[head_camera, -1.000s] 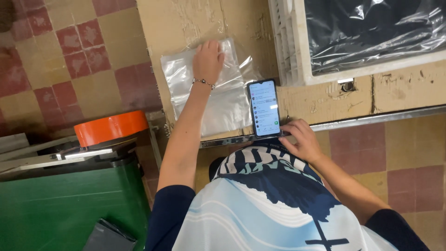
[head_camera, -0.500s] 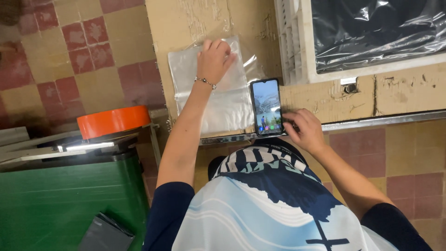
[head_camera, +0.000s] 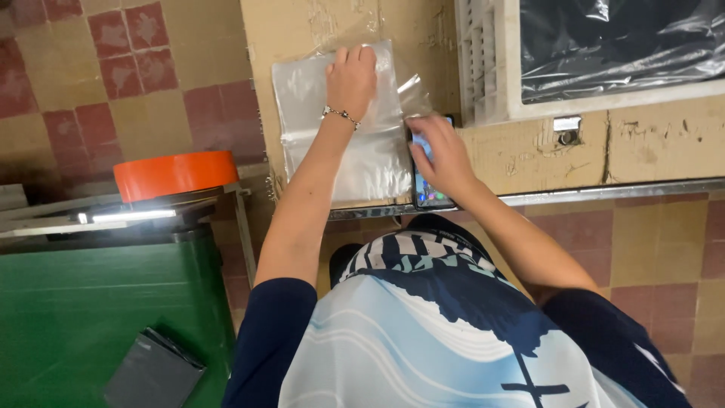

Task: Folding black plastic bags and inserting them into clear plastic sleeves on a conveyor belt

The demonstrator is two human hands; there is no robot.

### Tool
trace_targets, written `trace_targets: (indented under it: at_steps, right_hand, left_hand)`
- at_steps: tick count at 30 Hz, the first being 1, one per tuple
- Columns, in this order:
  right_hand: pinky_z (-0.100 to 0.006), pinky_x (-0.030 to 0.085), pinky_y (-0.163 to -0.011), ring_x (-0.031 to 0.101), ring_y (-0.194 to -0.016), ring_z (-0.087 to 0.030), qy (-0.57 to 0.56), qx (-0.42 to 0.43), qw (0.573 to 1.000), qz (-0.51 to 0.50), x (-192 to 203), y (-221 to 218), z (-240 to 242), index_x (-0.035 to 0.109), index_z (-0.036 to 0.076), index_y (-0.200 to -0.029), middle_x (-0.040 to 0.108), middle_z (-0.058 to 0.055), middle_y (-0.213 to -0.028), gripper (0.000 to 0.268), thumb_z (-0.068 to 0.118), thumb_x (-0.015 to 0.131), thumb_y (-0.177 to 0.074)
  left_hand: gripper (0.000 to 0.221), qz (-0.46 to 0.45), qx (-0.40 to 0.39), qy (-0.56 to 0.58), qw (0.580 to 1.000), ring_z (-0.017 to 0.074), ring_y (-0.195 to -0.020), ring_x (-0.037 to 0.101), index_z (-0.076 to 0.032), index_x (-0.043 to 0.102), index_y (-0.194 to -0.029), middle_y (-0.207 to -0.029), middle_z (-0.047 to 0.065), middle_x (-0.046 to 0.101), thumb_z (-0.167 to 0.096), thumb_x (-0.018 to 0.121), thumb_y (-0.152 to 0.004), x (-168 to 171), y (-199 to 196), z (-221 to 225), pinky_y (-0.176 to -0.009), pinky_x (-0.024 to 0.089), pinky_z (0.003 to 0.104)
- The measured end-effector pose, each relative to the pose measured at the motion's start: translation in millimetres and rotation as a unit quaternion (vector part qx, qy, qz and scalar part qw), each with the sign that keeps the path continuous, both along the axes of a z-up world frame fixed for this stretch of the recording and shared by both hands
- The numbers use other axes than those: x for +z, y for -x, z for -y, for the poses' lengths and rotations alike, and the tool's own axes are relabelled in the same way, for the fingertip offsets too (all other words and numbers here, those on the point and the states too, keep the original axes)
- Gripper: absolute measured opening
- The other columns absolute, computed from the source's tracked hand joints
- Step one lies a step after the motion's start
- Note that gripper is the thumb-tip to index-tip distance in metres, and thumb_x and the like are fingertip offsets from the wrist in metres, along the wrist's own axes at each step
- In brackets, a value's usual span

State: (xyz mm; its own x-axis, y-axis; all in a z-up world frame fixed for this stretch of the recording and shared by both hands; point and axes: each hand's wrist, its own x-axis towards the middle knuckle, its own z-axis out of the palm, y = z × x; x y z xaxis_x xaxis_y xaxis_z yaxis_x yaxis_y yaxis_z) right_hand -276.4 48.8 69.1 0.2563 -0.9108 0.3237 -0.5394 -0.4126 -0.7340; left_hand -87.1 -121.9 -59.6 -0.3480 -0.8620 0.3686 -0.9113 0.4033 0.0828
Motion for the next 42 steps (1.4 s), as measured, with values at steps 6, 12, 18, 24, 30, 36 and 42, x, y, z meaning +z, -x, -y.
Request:
trace_targets:
  at_steps: [6,12,18,24,30,36,42]
  right_hand:
    - [-0.046,0.049,-0.084,0.059,-0.097,-0.036,-0.089,-0.106,0.99,0.017,-57,-39,114,0.054,0.0,-0.129,0.055,-0.019,-0.114,0.033,0.0,0.053,-0.097]
    - [-0.03,0.054,-0.084,0.069,-0.091,-0.016,-0.156,-0.106,0.97,0.15,-89,-38,159,0.072,0.008,-0.11,0.075,-0.005,-0.1,0.022,0.007,0.066,-0.088]
    - [-0.02,0.042,-0.06,0.051,-0.065,-0.002,-0.279,-0.049,0.925,0.254,-68,-41,156,0.063,0.014,-0.078,0.058,0.008,-0.072,0.019,0.003,0.064,-0.093]
    - [-0.02,0.029,-0.046,0.041,-0.051,-0.002,-0.336,-0.026,0.882,0.329,-65,-45,152,0.063,0.013,-0.08,0.053,0.005,-0.064,0.021,0.004,0.069,-0.098]
    - [-0.02,0.043,-0.059,0.048,-0.061,-0.003,-0.353,-0.012,0.881,0.315,-49,-40,145,0.061,0.017,-0.079,0.055,0.007,-0.07,0.028,0.029,0.072,-0.101]
    - [-0.02,0.047,-0.06,0.053,-0.062,-0.003,-0.375,-0.024,0.875,0.305,-36,-41,144,0.061,0.016,-0.078,0.056,0.007,-0.07,0.024,0.015,0.067,-0.101]
    - [-0.019,0.045,-0.055,0.048,-0.061,-0.001,-0.36,-0.004,0.894,0.267,-35,-43,143,0.061,0.016,-0.079,0.053,0.007,-0.068,0.024,0.009,0.074,-0.097]
  left_hand:
    - [0.03,-0.077,0.023,-0.21,0.974,0.035,-0.076,0.065,-0.017,0.058,-0.079,-0.076,0.006,0.069,-0.03,0.085,-0.08,17,-12,8,-0.06,0.048,0.048]
    - [0.014,-0.288,-0.039,-0.237,0.927,0.023,-0.07,0.056,-0.015,0.051,-0.085,-0.079,0.002,0.059,-0.009,0.063,-0.09,70,-31,-15,-0.065,0.044,0.037]
    - [0.008,-0.428,-0.047,-0.295,0.853,0.0147,-0.077,0.071,-0.015,0.055,-0.099,-0.084,-0.001,0.069,-0.008,0.059,-0.095,93,-37,-27,-0.072,0.053,0.027]
    - [0.034,-0.383,0.005,-0.299,0.874,0.0096,-0.065,0.049,-0.019,0.048,-0.088,-0.076,-0.006,0.055,-0.021,0.081,-0.085,113,-28,-31,-0.06,0.041,0.026]
    - [0.019,-0.457,-0.051,-0.3,0.836,0.0095,-0.07,0.058,-0.015,0.061,-0.087,-0.079,-0.004,0.064,-0.004,0.076,-0.084,97,-35,-27,-0.069,0.051,0.025]
    - [0.016,-0.469,-0.062,-0.323,0.82,0.01,-0.076,0.072,-0.014,0.065,-0.088,-0.081,-0.002,0.069,0.002,0.062,-0.087,113,-44,-33,-0.071,0.054,0.022]
    - [0.015,-0.451,-0.035,-0.287,0.844,0.0082,-0.068,0.057,-0.016,0.063,-0.088,-0.081,-0.007,0.065,-0.002,0.068,-0.086,101,-41,-32,-0.067,0.052,0.023]
